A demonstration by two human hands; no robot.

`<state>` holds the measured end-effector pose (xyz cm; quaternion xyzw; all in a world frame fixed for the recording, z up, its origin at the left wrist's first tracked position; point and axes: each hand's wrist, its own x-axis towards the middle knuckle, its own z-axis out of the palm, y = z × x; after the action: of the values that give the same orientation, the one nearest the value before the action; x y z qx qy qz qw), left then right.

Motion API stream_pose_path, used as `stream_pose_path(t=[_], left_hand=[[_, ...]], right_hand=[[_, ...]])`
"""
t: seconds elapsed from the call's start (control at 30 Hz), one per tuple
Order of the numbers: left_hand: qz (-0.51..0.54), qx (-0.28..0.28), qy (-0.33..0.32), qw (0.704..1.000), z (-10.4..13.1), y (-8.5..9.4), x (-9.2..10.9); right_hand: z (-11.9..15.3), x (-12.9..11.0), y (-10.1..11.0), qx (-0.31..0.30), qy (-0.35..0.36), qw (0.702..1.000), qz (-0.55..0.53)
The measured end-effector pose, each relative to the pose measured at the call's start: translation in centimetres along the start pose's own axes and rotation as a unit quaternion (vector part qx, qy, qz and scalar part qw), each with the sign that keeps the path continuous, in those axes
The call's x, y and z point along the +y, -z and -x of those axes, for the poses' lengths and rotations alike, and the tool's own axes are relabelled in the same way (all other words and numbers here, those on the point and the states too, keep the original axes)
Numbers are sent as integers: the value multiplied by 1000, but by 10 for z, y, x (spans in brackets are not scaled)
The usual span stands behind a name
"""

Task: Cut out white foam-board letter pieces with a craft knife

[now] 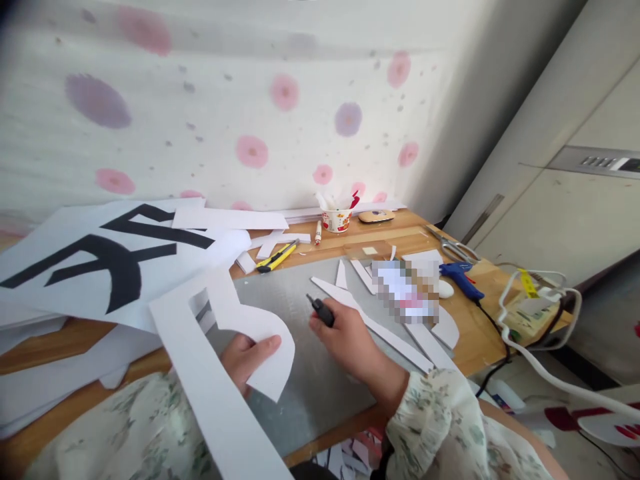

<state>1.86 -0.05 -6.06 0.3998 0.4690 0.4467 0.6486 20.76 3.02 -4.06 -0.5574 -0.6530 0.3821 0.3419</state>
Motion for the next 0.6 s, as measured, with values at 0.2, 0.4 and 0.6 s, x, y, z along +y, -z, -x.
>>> stream_pose_path(t=[0.2,0.4,0.6], left_hand=[[-32,17,19,999,3,-1,7],[-31,-16,19,999,10,-9,12],[-43,-134,-34,989,11,-10,14]], right_hand=[[4,-3,5,-53,33,998,12],[3,0,14,-73,-5,996,-44],[26,-16,6,-133,-59,966,-215]])
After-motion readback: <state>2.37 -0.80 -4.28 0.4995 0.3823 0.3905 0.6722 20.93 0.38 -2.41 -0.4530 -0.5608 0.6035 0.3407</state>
